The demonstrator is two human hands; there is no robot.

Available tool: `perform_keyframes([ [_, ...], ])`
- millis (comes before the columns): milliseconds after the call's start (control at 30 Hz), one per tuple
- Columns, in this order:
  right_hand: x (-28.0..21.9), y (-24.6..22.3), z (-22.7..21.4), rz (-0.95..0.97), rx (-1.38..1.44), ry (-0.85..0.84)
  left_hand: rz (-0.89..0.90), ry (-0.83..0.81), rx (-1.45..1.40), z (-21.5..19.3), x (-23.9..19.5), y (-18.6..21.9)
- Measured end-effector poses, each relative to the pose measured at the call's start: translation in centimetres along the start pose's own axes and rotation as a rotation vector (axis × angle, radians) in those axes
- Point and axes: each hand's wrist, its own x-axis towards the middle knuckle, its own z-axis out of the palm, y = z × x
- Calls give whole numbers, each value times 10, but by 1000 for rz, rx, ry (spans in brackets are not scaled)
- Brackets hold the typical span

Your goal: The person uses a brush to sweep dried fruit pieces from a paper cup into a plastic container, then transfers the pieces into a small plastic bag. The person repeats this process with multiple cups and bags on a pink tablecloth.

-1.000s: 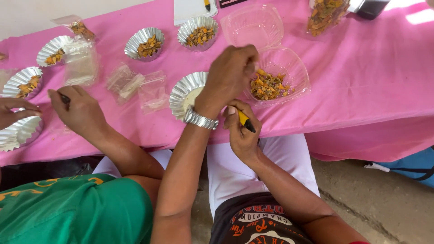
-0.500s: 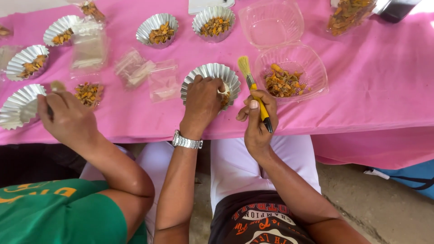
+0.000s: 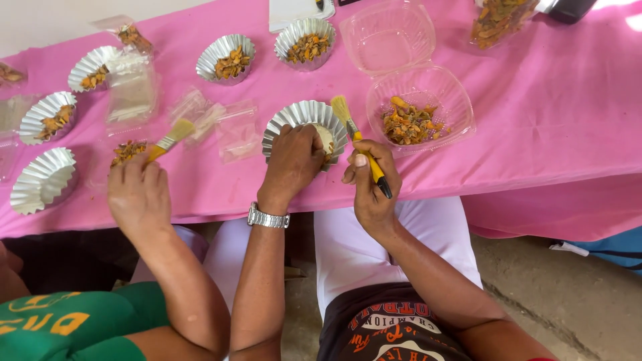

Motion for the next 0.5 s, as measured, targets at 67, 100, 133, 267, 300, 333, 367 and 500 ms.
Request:
perform_keyframes([
  [67,0,0,0,-5,2,-3,10,-4,-6,-5,-1,6],
  [100,1,1,0,-11,6,-13,15,-2,-15,-7,-1,9],
  [133,1,1,0,-13,6,-7,20,-5,-12,-10,-2,13],
  [267,2,-2,-2,-33,5,-33,-60,57,-203,-28,-6,21],
  [300,3,-4,-3,-36,11,-48,-82,87,-282,-34,-9,22],
  [333,2,-3,-4,-39,12,-46,-80,88,-281,-34,-9,22],
  [367,1,-3,-5,-53,14,-78,-121,148,-430,-34,-10,22],
  [500,0,-5,-3,-62,-21,-140,-159,298,-668,-36,-10,24],
])
